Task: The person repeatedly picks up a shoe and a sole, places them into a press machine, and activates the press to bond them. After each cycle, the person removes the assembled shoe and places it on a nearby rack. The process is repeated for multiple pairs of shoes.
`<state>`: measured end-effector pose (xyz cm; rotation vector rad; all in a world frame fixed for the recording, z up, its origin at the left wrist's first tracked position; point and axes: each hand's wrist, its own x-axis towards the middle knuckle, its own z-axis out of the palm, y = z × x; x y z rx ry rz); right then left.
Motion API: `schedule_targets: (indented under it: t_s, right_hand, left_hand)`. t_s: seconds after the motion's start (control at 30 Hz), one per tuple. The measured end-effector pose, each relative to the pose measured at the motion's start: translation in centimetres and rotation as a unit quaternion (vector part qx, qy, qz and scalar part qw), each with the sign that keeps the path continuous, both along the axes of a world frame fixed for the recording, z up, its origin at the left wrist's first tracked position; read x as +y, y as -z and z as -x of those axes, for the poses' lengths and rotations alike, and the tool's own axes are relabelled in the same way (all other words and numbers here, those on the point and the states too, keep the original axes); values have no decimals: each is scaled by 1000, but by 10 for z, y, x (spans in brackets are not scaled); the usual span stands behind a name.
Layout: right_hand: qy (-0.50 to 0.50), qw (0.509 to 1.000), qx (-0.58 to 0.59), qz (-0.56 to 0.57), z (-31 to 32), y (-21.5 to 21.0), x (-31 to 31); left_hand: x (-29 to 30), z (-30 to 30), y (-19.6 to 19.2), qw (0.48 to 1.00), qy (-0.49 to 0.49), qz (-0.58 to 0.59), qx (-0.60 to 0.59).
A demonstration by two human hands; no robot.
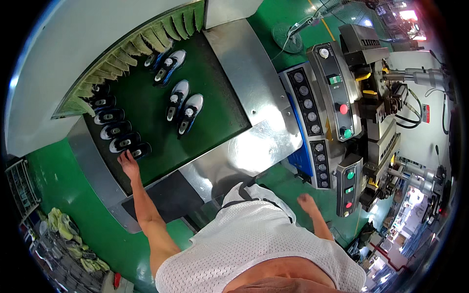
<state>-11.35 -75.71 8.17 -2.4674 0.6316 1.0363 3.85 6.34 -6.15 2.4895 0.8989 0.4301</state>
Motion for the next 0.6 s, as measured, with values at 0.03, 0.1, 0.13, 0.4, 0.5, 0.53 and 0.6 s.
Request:
schedule_targets:
  t_s: [0.03, 0.1, 0.13, 0.4, 0.5, 0.53, 0.6]
  right_hand:
    - [-6, 1000, -15, -26, -36, -4, 22]
    - [0, 994, -65, -86, -107, -26, 85]
    - [9, 984, -98, -149, -135, -32, 116]
    - [-225, 873, -245, -357, -221, -99, 285]
    - [-184, 894, -385, -137, -207, -97, 261]
    - [-150, 889, -404, -152, -203, -113, 232]
    - [-77, 865, -465, -174, -184, -138, 169]
  left_hand:
    - [1, 2, -11, 1000, 16, -3, 3]
    - [-18, -11, -46, 997, 29, 49, 54]
    - [-36, -18, -67, 996, 61, 38, 45]
    - [-307, -86, -219, 883, 443, 151, -40]
    - [-413, -98, -261, 798, 562, 208, -61]
    - [-440, -105, -269, 770, 594, 217, -82]
    - [-504, -108, -303, 702, 672, 228, -56]
